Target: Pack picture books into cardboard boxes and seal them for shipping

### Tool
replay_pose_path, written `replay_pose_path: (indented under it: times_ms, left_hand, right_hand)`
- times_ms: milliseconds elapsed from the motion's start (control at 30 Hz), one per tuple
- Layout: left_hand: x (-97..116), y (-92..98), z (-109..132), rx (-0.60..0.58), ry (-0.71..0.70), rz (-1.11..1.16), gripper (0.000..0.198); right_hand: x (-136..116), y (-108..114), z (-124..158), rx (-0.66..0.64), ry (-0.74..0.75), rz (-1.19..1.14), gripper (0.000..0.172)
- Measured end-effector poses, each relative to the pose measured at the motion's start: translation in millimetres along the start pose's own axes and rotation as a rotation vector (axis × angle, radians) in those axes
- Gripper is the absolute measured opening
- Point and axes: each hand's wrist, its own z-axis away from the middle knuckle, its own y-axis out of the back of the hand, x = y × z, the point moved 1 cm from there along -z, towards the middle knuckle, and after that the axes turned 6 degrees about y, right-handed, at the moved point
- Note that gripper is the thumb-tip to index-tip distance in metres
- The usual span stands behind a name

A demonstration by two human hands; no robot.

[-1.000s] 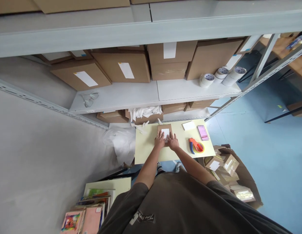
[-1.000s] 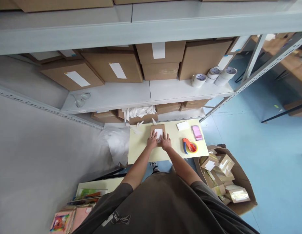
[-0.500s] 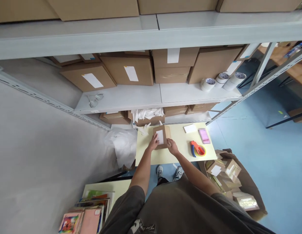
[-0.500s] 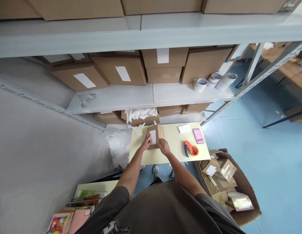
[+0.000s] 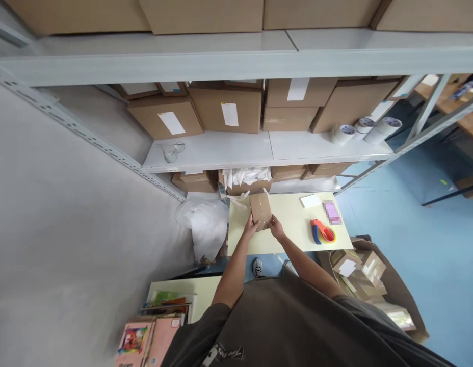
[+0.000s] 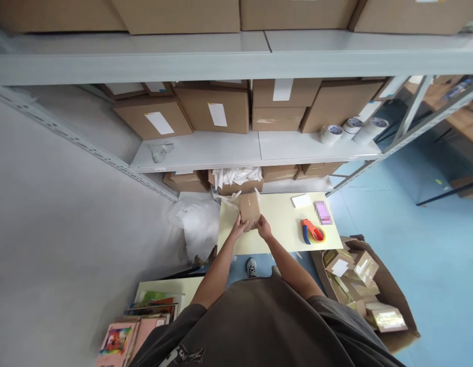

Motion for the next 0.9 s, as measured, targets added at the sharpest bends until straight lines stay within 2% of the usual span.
replay_pose_path:
  times_ms: [100,167,267,333,433,567,733,900]
  left_hand:
    - [17,-10.1,7,-0.035,-0.032,-0.082,0.117]
    - [28,-26.0,12,-0.075,-0.062,-0.146,0.118]
    - [43,-66.0,16,-0.193,-0.114,-0.250,0.124]
    - [51,-105.9,14,-0.288,-0.135,-0.317,0.124]
    - [52,-187.3,13,-0.447,-0.163,-0.396,0.124]
    - [27,-316.3,34,-0.696,-0.154,-0.477,0.123]
    - [-33,-467.2,77,-0.917,-0.096,-0.561,0.114]
    - [-107,-597.1,126,-1.172,0.022,-0.646,0.117]
  right_hand:
    - [-6,19,4,0.109,-0.020,-0.033,0.061]
    - [-10,37,11,0.191,-0.020,-0.065,0.065]
    - [-11,74,29,0.328,-0.008,-0.167,0.070]
    - [-7,106,45,0.420,0.018,-0.254,0.072]
    - [5,167,81,0.608,0.071,-0.308,0.075]
    - [34,259,151,0.869,0.073,-0.266,0.075]
    - [87,362,252,1.091,-0.036,-0.250,0.080]
    - [140,434,347,1.347,-0.176,-0.226,0.082]
